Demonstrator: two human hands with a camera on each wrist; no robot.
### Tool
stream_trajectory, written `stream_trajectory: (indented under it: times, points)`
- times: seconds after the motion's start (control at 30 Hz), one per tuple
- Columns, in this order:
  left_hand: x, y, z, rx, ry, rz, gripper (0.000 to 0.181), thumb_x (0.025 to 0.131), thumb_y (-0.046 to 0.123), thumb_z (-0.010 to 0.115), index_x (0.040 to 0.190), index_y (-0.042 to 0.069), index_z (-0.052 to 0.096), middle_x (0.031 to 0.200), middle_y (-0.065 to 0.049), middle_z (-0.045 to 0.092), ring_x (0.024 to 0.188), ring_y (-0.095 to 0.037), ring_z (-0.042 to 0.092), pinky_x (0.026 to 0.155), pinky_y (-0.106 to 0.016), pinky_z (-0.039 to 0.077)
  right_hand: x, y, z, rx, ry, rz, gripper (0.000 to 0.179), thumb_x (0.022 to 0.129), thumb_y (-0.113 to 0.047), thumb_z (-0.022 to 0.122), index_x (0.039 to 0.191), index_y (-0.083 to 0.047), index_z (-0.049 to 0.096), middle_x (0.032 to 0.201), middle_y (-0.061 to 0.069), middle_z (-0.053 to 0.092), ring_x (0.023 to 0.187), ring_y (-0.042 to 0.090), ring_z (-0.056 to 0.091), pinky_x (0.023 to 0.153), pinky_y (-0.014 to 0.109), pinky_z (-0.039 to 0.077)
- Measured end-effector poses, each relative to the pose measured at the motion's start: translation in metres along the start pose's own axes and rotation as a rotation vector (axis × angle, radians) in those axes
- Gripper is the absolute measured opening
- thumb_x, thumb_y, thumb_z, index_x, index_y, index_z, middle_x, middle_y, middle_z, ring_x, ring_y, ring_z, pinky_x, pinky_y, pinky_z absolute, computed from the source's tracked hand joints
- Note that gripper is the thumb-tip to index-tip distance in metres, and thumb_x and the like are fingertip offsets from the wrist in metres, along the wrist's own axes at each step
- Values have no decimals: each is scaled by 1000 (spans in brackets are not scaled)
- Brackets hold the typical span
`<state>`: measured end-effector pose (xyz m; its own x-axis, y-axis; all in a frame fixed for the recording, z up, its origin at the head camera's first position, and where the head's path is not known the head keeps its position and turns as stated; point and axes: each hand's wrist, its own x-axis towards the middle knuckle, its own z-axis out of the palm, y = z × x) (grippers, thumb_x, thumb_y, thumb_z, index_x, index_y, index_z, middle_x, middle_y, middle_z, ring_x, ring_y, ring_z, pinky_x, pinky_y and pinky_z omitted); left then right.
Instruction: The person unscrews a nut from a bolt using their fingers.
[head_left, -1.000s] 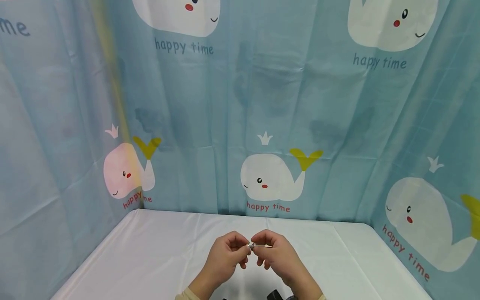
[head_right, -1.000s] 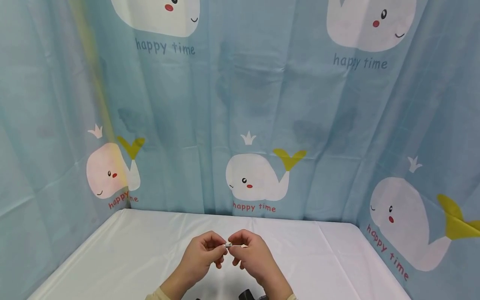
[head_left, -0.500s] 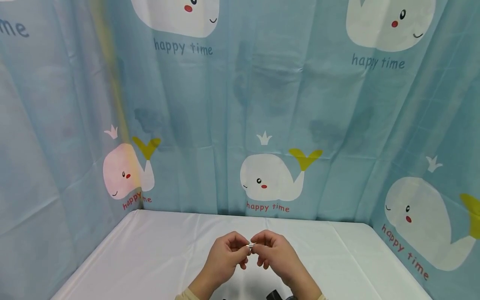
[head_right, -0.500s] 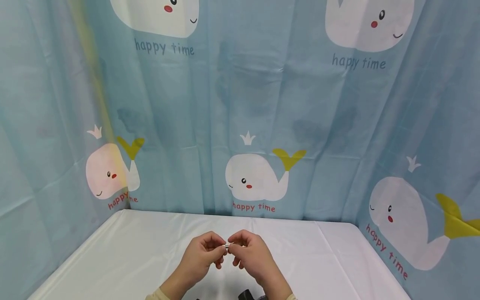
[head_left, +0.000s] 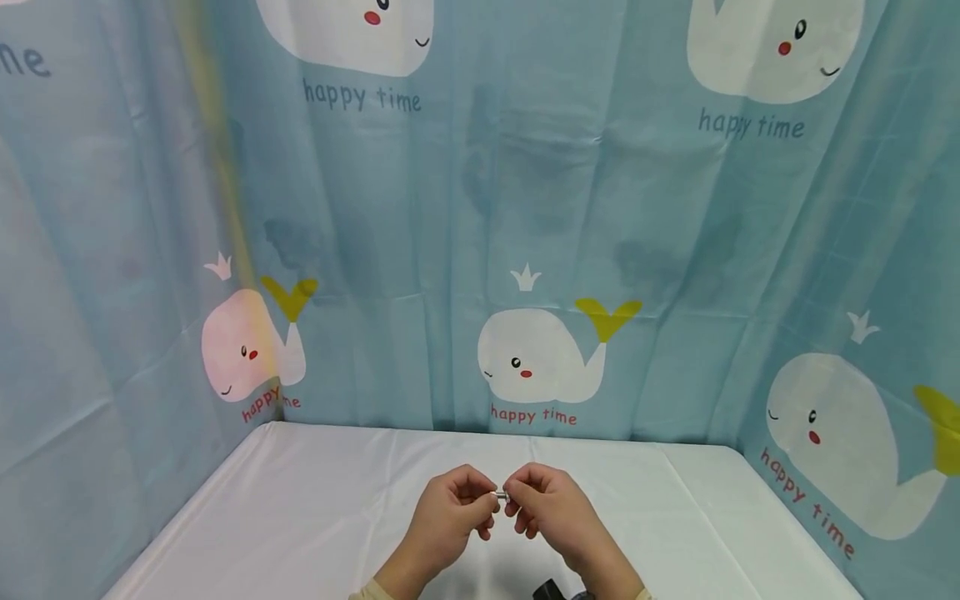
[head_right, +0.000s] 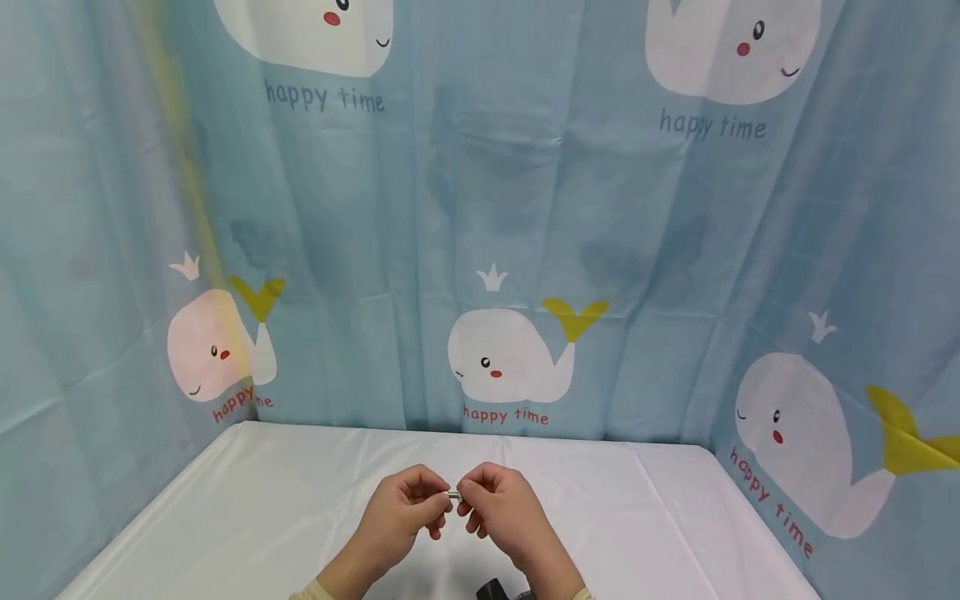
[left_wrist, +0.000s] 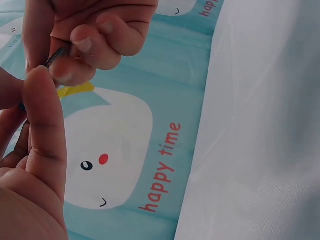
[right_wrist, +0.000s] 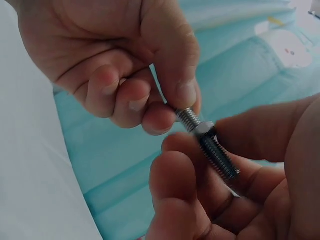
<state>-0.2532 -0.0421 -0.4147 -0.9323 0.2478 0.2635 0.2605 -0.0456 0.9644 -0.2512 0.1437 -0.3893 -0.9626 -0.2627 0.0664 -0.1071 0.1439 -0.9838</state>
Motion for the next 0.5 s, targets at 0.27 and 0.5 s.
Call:
stream_trajectory:
  times: [0.27, 0.5]
  points:
    - [2, 3, -1, 4, 14, -5, 10, 90, 2, 66, 97, -4, 65, 81, -12, 68, 62, -19, 61, 58, -33, 58, 0, -7, -1, -11, 24, -9, 22, 97, -23, 64, 105, -2, 65, 91, 10, 65, 64, 22, 60, 57, 31, 51]
    - [-2, 4, -1, 8, 20, -17, 7, 89, 2, 66, 96, -1, 66, 79, -11, 67, 60, -18, 61, 57, -33, 58, -1, -3, 1, -13, -12, -5, 25, 100, -26, 61, 99, -1, 66, 80, 10, 65, 61, 19, 57, 55, 29, 50]
